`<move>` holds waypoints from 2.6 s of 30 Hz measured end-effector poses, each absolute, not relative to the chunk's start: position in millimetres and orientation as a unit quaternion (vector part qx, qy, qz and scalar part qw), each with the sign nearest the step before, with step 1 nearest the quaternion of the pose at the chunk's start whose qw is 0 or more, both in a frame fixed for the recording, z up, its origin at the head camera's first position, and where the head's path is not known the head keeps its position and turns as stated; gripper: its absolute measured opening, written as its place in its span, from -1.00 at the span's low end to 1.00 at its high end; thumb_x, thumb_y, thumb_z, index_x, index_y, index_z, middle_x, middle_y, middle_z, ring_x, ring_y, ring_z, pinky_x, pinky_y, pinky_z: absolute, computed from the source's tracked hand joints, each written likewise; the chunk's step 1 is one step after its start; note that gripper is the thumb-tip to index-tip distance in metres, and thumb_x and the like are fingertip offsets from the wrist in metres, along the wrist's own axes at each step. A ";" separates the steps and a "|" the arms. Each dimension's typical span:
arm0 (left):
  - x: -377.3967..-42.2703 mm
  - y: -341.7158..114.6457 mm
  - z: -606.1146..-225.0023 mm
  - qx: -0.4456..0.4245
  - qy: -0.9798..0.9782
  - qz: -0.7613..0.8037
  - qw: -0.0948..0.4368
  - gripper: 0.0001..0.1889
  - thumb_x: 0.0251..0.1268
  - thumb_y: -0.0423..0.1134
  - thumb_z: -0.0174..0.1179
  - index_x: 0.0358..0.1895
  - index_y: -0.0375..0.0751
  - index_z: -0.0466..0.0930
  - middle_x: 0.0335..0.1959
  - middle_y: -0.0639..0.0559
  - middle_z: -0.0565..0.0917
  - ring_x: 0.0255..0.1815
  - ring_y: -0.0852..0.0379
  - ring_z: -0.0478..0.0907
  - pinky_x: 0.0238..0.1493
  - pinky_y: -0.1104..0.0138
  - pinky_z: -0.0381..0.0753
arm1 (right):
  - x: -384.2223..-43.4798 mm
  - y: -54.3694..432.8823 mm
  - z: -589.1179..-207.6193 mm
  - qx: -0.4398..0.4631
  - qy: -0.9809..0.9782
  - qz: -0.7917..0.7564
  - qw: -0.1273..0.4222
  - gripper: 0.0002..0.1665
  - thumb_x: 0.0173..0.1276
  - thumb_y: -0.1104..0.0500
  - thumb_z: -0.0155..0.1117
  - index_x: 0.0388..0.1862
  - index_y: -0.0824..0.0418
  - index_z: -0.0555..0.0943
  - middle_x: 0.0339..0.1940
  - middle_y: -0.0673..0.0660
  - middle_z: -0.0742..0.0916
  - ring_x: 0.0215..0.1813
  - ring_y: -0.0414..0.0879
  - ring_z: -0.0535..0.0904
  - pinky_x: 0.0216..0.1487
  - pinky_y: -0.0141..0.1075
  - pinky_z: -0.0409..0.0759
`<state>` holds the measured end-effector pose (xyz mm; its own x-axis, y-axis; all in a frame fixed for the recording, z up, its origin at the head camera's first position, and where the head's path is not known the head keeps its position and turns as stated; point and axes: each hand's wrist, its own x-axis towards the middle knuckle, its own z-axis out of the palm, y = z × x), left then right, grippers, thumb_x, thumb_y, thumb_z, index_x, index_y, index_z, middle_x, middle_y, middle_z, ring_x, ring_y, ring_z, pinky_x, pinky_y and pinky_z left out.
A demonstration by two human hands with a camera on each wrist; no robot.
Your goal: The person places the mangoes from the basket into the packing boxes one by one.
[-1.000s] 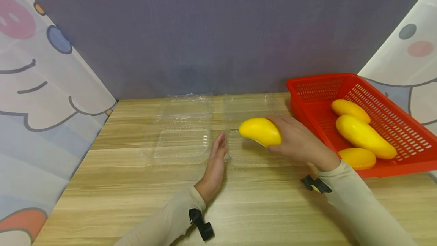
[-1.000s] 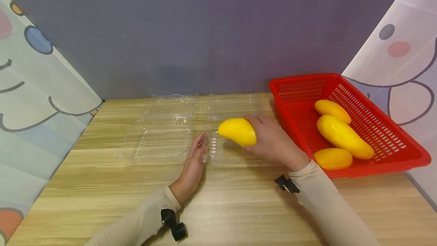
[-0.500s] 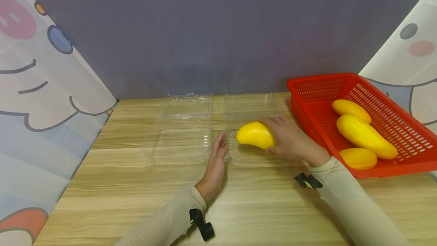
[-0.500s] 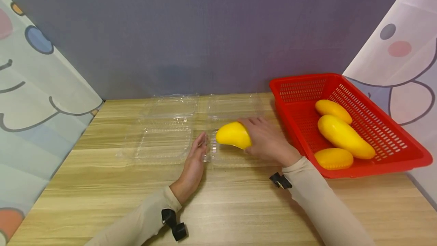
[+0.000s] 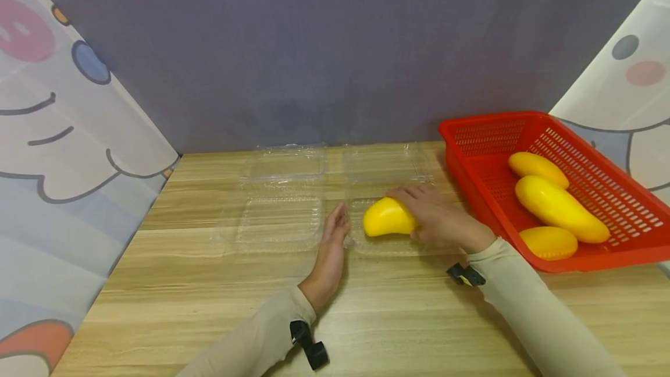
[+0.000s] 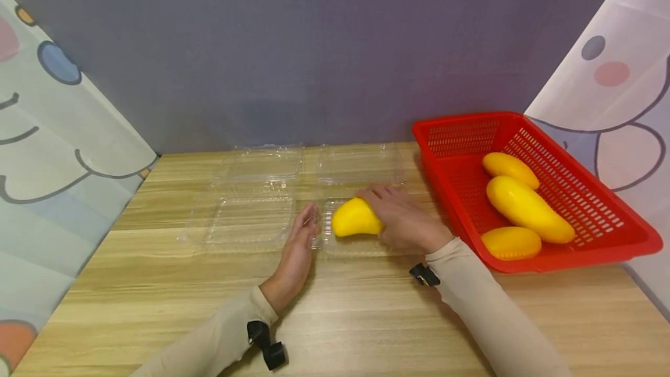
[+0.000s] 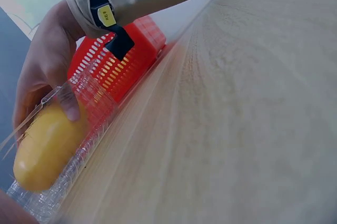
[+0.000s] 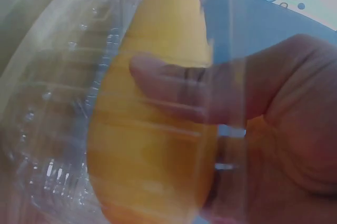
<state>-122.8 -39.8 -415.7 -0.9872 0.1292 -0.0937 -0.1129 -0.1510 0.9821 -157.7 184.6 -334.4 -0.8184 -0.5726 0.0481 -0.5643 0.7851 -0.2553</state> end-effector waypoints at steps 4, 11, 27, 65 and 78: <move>-122.9 -39.6 -416.7 0.004 0.645 0.760 0.080 -0.43 0.56 -0.18 -0.22 0.58 0.04 0.00 0.64 0.03 0.04 0.66 -0.03 -0.09 0.64 -0.07 -0.17 | -157.6 186.1 -337.8 -0.318 0.938 -0.134 0.016 -0.05 -0.07 0.50 0.45 0.37 0.21 0.37 0.29 0.23 0.54 0.37 0.25 0.40 0.45 0.28 0.25; -122.9 -39.4 -416.8 0.008 0.642 0.763 0.080 -0.43 0.56 -0.19 -0.22 0.58 0.01 -0.01 0.64 0.02 0.03 0.66 -0.04 -0.09 0.64 -0.06 -0.16 | -156.4 187.0 -339.2 -0.325 0.936 -0.133 0.023 0.01 -0.02 0.56 0.37 0.45 0.09 0.35 0.38 0.22 0.48 0.44 0.26 0.32 0.48 0.30 0.15; -123.1 -40.7 -415.8 0.008 0.642 0.762 0.080 -0.43 0.57 -0.18 -0.23 0.58 0.01 -0.01 0.63 0.00 0.03 0.66 -0.04 -0.09 0.64 -0.08 -0.15 | -153.9 185.3 -330.9 -0.309 0.941 -0.134 0.020 -0.08 0.05 0.38 0.52 0.42 0.06 0.43 0.50 0.25 0.36 0.50 0.28 0.21 0.49 0.33 0.05; -123.5 -40.5 -415.8 0.013 0.648 0.758 0.074 -0.44 0.56 -0.21 -0.24 0.57 0.00 0.01 0.63 0.01 0.04 0.66 -0.04 -0.09 0.64 -0.05 -0.15 | -159.3 175.8 -334.6 -0.270 0.951 -0.149 -0.020 -0.16 -0.05 0.25 0.65 0.28 0.15 0.54 0.25 0.22 0.59 0.28 0.24 0.45 0.31 0.18 0.45; -122.8 -40.3 -413.0 0.004 0.651 0.754 0.086 -0.44 0.58 -0.18 -0.24 0.58 0.05 -0.01 0.63 0.04 0.05 0.66 0.00 -0.08 0.63 -0.08 -0.16 | -163.8 167.4 -335.5 -0.281 0.946 -0.161 -0.016 -0.16 -0.04 0.28 0.63 0.29 0.13 0.53 0.29 0.19 0.59 0.33 0.22 0.45 0.37 0.21 0.40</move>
